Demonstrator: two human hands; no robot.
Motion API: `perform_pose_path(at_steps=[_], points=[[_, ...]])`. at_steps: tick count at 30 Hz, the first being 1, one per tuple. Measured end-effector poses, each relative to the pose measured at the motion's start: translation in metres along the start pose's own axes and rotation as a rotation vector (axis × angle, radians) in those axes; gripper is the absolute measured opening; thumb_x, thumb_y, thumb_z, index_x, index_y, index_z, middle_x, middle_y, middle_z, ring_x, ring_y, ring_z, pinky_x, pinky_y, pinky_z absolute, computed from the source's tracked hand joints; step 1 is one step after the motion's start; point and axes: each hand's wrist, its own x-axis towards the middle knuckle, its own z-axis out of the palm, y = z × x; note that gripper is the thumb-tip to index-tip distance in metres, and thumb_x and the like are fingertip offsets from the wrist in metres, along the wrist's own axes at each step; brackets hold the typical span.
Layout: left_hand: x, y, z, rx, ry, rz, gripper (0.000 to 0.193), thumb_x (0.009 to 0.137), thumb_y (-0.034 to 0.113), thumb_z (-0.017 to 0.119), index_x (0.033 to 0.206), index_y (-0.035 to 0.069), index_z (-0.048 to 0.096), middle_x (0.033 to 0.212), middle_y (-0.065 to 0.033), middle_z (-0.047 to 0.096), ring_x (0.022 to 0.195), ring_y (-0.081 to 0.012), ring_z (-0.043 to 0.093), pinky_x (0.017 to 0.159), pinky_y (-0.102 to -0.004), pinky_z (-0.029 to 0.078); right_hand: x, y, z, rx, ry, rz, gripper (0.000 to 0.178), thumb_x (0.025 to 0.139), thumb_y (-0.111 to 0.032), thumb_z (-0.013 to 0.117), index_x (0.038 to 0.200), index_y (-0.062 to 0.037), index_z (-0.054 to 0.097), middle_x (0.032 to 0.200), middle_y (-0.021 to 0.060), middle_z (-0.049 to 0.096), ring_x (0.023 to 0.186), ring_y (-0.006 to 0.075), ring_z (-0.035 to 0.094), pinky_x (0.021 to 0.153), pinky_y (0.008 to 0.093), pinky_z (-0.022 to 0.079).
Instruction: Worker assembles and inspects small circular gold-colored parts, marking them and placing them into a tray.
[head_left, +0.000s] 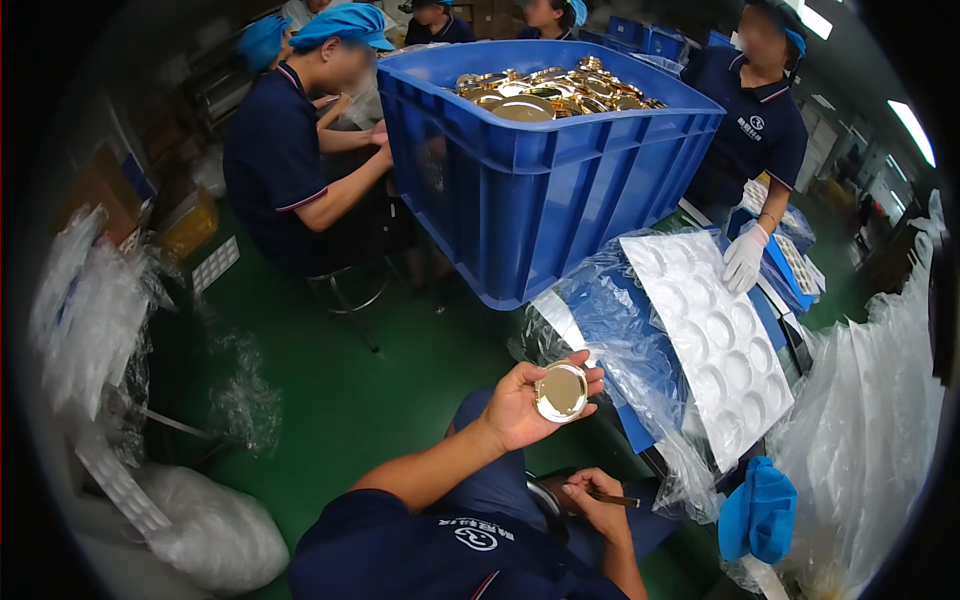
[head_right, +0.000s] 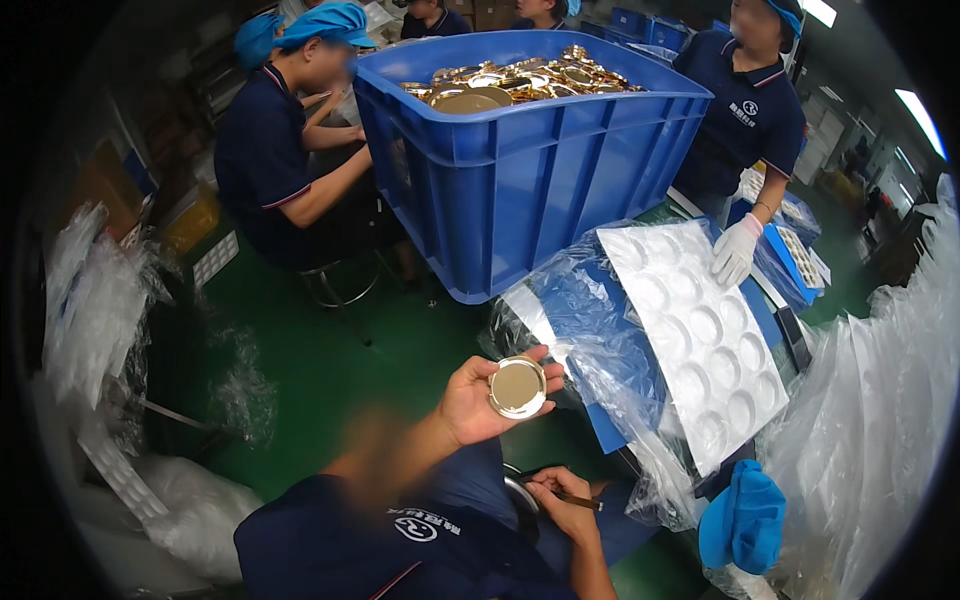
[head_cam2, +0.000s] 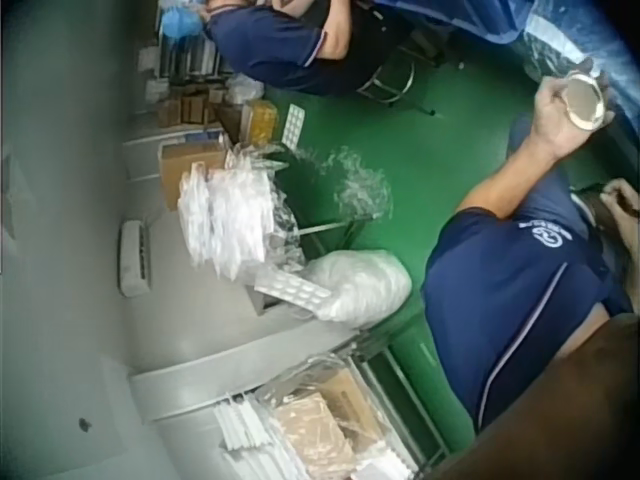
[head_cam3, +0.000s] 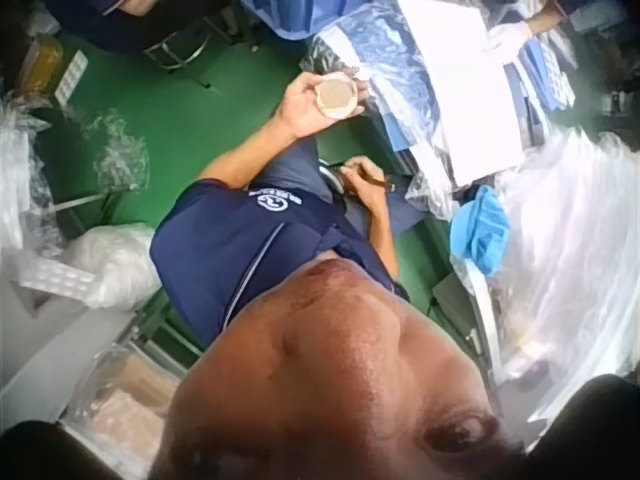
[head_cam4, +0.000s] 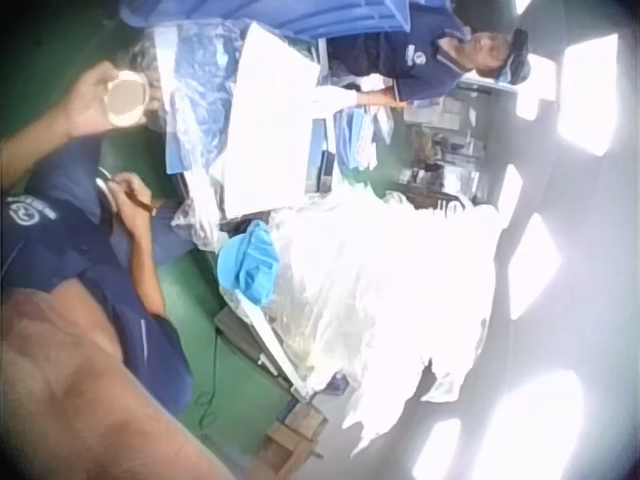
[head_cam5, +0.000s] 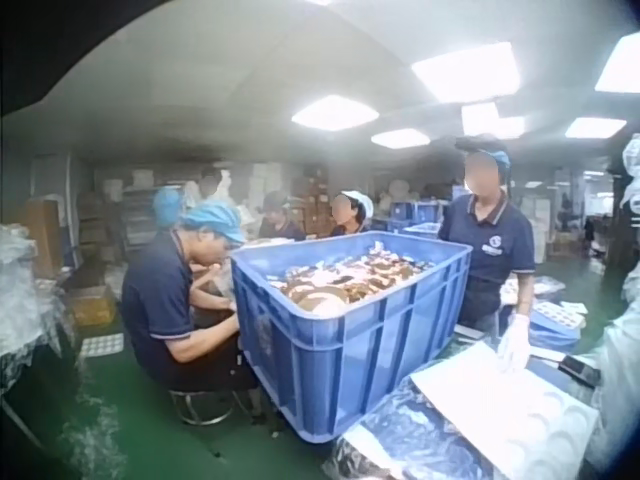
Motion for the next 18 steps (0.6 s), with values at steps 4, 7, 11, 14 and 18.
perform_pose_path(at_steps=[4, 7, 11, 14, 18], points=[[-0.003, -0.002, 0.008, 0.094, -0.108, 0.006, 0.062, 0.082, 0.025, 0.046, 0.137, 0.005, 0.026, 0.134, -0.0198, 0.037, 0.122, -0.0312, 0.04, 0.099, -0.0458, 0.035, -0.007, -0.02, -0.008, -0.015, 0.087, -0.106, 0.016, 0.078, -0.01, 0.068, 0.089, 0.0004, 0.061, 0.073, 0.002, 0.061, 0.066, 0.0073, 0.054, 0.06, 0.0205, 0.044], [-0.007, -0.008, 0.014, 0.283, -0.143, 0.034, 0.058, 0.09, 0.041, 0.042, 0.136, 0.008, 0.03, 0.131, -0.018, 0.04, 0.115, -0.0288, 0.046, 0.091, -0.0409, 0.043, -0.012, -0.039, -0.013, 0.157, 0.063, -0.194, 0.017, 0.083, -0.014, 0.062, 0.091, 0.0018, 0.06, 0.083, 0.0094, 0.062, 0.068, 0.0123, 0.059, 0.062, 0.0218, 0.046], [-0.006, -0.014, 0.008, 0.146, -0.09, -0.009, 0.049, 0.091, 0.045, 0.037, 0.122, 0.007, 0.044, 0.115, -0.0162, 0.053, 0.094, -0.0256, 0.057, 0.075, -0.036, 0.047, -0.016, -0.059, -0.022, 0.287, 0.116, -0.374, 0.027, 0.084, -0.024, 0.062, 0.089, 0.0024, 0.057, 0.082, 0.0143, 0.059, 0.066, 0.0164, 0.058, 0.059, 0.0243, 0.047], [-0.003, -0.016, 0.005, 0.142, -0.017, -0.049, 0.051, 0.091, 0.047, 0.035, 0.121, 0.006, 0.046, 0.111, -0.016, 0.056, 0.097, -0.0272, 0.056, 0.079, -0.0382, 0.046, -0.009, -0.073, -0.02, 0.402, 0.222, -0.554, 0.025, 0.083, -0.021, 0.063, 0.088, 0.0007, 0.052, 0.074, 0.0108, 0.052, 0.061, 0.0158, 0.052, 0.054, 0.0237, 0.045], [-0.005, -0.018, 0.019, 0.108, 0.069, -0.066, 0.06, 0.087, 0.042, 0.042, 0.13, 0.001, 0.037, 0.12, -0.0191, 0.051, 0.114, -0.0333, 0.048, 0.095, -0.046, 0.038, 0.007, -0.082, -0.013, 0.561, 0.23, -0.604, 0.022, 0.083, -0.015, 0.061, 0.094, -0.0003, 0.049, 0.078, 0.0111, 0.05, 0.061, 0.0157, 0.05, 0.053, 0.0231, 0.042]])
